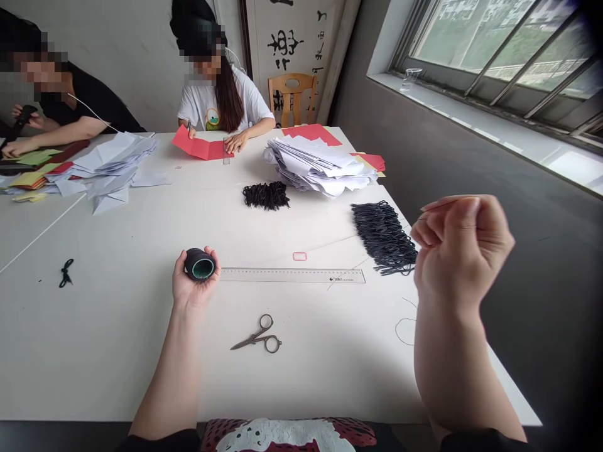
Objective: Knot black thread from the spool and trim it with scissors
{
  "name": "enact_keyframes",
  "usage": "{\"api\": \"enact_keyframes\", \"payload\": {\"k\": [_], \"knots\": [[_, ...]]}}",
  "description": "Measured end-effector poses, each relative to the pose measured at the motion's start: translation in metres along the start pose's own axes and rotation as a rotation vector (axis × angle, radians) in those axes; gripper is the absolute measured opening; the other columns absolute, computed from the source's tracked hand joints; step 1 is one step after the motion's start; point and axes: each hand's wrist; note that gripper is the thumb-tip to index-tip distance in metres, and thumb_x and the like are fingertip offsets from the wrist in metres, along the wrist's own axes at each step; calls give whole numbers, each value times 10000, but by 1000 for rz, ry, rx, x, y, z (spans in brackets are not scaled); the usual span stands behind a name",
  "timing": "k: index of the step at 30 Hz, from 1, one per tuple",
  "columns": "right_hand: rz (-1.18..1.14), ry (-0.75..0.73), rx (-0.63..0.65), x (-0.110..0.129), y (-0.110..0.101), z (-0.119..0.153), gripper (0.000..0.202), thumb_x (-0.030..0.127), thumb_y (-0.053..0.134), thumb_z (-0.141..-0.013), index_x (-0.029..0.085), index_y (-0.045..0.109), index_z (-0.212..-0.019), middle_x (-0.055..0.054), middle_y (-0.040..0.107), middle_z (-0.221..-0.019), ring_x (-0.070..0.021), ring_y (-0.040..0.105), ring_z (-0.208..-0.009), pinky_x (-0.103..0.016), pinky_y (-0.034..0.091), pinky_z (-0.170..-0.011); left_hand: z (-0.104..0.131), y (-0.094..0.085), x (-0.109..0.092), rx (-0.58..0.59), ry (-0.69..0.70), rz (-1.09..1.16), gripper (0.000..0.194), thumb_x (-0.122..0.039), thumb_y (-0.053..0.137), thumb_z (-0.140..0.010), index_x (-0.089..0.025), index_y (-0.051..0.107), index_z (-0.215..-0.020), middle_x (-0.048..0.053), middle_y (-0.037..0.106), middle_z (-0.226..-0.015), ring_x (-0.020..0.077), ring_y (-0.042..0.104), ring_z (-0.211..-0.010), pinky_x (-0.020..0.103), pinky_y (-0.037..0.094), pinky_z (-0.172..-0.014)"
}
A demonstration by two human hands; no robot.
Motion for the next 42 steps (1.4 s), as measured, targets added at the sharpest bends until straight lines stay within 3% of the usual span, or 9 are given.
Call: {"api": "enact_keyframes", "payload": {"k": [5,11,13,16,19,25,28,32,42], "knots": [[259,-88,17,5,-26,-14,286,411,570,-913,202,685,-756,25,425,-543,-108,352,-460,-290,231,-450,-2,-1,-5,5,26,13,271,-353,473,-928,-136,523,-1084,71,672,-798,162,699,-711,265,612,-620],[876,215,966,-15,-47,-15,424,554,450,-906,258,750,-952,-66,696,-966,-178,626,-707,-318,480,-596,6,3,9,159,-58,34,449,-455,499,-934,-95,472,-1201,182,684,-1031,252,694,-994,351,621,-762],[1018,265,1129,-22,-39,-9,448,534,409,-928,256,713,-1103,-73,700,-1094,-226,664,-856,-345,511,-687,11,3,18,216,-104,36,435,-449,482,-949,-87,484,-1189,202,678,-1076,267,676,-1051,361,613,-799],[1217,196,950,-27,-12,6,462,407,339,-975,186,598,-1286,-127,663,-1200,-291,644,-1012,-404,507,-770,19,3,33,313,-172,17,435,-456,422,-976,-74,532,-1153,221,667,-1131,273,647,-1118,345,598,-846],[866,156,890,-36,22,29,393,305,364,-975,167,580,-1273,-128,645,-1234,-245,639,-1012,-381,516,-803,27,2,47,393,-240,-40,487,-486,362,-988,-67,587,-1092,223,655,-1185,267,619,-1167,319,585,-870],[-48,838,1148,-66,72,89,752,386,651,-843,239,271,-1475,-164,478,-1426,-148,678,-798,-327,571,-690,37,-3,69,404,-39,-183,500,-563,448,-918,-110,660,-902,169,678,-1179,262,597,-1198,315,543,-935],[-209,948,1220,-76,83,105,655,385,724,-782,159,472,-1343,-91,689,-989,-142,658,-743,-309,558,-698,34,-5,70,396,62,-207,465,-559,511,-869,-120,664,-856,160,708,-1090,259,609,-1181,312,527,-950],[-75,825,1089,-74,81,95,333,470,674,-807,138,656,-788,7,587,-602,-82,518,-527,-230,452,-524,27,-6,65,368,108,-190,427,-521,522,-875,-115,650,-847,154,712,-1036,260,622,-1157,322,528,-943],[250,207,652,-22,45,42,287,387,595,-899,159,677,-746,-3,648,-632,-44,359,-445,-222,300,-440,18,-5,66,286,-46,-128,414,-412,469,-968,-61,563,-1167,155,703,-1024,208,704,-945,289,598,-795]]}}
Point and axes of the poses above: each hand's wrist, its own z-axis away from the middle knuckle, its own y-axis out of the palm, x = y × z
